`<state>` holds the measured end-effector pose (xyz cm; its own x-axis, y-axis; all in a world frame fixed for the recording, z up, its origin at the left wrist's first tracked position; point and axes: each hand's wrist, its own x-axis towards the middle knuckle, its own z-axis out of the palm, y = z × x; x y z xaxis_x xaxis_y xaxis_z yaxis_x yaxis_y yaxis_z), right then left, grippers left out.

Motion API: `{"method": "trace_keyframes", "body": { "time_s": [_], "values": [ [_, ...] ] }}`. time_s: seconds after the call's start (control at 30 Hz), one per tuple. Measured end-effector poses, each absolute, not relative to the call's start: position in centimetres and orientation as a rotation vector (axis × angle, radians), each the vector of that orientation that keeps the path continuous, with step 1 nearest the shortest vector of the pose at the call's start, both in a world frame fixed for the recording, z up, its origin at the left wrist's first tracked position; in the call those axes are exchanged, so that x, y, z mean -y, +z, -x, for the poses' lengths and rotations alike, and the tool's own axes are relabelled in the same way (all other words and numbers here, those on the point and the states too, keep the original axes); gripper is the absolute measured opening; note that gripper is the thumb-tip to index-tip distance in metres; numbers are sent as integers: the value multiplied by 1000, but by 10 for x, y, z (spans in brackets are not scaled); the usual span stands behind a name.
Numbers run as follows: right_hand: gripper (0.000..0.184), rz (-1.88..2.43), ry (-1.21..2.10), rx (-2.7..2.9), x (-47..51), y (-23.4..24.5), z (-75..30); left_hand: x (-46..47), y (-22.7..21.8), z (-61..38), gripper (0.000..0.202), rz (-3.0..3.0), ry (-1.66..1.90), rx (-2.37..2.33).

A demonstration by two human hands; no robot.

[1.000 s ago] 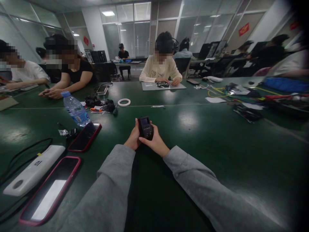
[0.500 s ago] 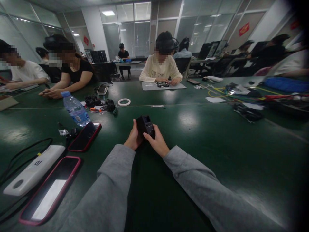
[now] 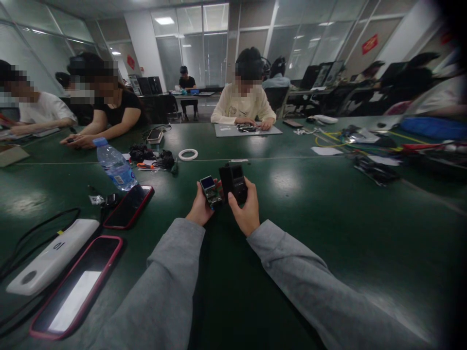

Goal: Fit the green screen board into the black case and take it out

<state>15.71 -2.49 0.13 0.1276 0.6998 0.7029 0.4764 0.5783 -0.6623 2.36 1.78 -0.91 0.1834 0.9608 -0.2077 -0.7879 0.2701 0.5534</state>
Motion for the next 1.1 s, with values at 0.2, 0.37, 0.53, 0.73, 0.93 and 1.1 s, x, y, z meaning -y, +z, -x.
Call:
{"method": "trace_keyframes", "body": {
  "time_s": [0.2,0.37,0.53,0.73,0.93,1.1],
  "values": [
    [50,1157,226,1502,10,-13,-161,-15,-7,-22,51,-381,1234,-536],
    [42,1235,336,1518,4,-19,-164,-18,-9,-21,50,-396,1229,-519],
    [44,1205,407,1609,3,-19,-165,-17,-8,-21,50,-369,1223,-546],
    [62,1204,451,1669,3,-21,-161,-18,-8,-21,54,-407,1200,-513],
    [45,1257,414,1615,-5,-23,-169,-19,-10,-20,55,-442,1183,-478],
    [39,1483,340,1512,-19,-28,-186,-18,-8,-18,55,-447,1197,-423]
  ]
}}
